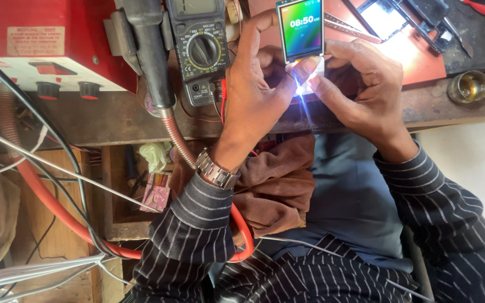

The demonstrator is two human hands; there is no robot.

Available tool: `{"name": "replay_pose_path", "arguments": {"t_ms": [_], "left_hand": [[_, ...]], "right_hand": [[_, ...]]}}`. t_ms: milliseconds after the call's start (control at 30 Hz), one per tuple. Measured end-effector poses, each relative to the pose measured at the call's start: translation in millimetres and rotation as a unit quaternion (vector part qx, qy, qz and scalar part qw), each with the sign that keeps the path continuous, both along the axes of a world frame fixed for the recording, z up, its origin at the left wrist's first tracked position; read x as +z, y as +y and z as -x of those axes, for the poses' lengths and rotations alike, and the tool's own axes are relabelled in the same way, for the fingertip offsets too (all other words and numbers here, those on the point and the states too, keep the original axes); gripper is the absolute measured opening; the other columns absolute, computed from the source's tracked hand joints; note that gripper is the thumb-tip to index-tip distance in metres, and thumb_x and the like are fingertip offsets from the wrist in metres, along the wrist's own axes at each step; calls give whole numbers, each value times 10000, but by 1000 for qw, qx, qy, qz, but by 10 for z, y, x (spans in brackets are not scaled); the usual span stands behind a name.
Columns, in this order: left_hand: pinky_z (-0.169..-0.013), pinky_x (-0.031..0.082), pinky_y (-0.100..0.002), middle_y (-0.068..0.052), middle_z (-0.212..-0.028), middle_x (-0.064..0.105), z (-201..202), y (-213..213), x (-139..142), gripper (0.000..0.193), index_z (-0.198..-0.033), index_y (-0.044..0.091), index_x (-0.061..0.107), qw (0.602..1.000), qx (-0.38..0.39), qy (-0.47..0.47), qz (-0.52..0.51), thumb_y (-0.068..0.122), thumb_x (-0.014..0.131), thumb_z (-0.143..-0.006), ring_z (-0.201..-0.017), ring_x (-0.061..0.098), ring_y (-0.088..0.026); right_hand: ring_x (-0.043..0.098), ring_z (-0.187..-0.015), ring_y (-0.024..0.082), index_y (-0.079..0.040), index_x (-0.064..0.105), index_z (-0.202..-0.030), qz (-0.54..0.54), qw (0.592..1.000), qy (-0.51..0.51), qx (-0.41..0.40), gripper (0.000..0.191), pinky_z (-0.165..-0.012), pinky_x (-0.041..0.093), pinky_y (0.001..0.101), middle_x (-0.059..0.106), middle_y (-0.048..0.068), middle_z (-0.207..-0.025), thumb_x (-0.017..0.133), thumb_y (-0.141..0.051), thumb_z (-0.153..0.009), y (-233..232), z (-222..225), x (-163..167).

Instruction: The person holds a small blue circuit board, connects it to a white mobile phone, and powers it on to verify the display. They then use a soldering iron to work on the board's contacts.

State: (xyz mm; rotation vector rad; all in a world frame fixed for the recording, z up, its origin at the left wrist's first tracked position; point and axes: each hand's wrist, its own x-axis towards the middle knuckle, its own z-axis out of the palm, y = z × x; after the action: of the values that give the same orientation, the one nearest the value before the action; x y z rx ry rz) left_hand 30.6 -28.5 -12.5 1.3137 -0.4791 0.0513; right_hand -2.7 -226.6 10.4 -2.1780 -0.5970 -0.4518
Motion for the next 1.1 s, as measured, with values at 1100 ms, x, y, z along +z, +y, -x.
{"name": "replay_pose_path", "arguments": {"t_ms": [1100], "left_hand": [[-1046,590,-269,-133,-1297,687,12,90,49,547,-1544,9,371,992,-112,1,57,-98,580,-1050,-1177,699,-126]], "right_hand": [[688,-975,70,71,636,-1258,-248,952,176,27,191,-914,582,209,692,55,-1072,723,63,-1088,-26,23,38]]}}
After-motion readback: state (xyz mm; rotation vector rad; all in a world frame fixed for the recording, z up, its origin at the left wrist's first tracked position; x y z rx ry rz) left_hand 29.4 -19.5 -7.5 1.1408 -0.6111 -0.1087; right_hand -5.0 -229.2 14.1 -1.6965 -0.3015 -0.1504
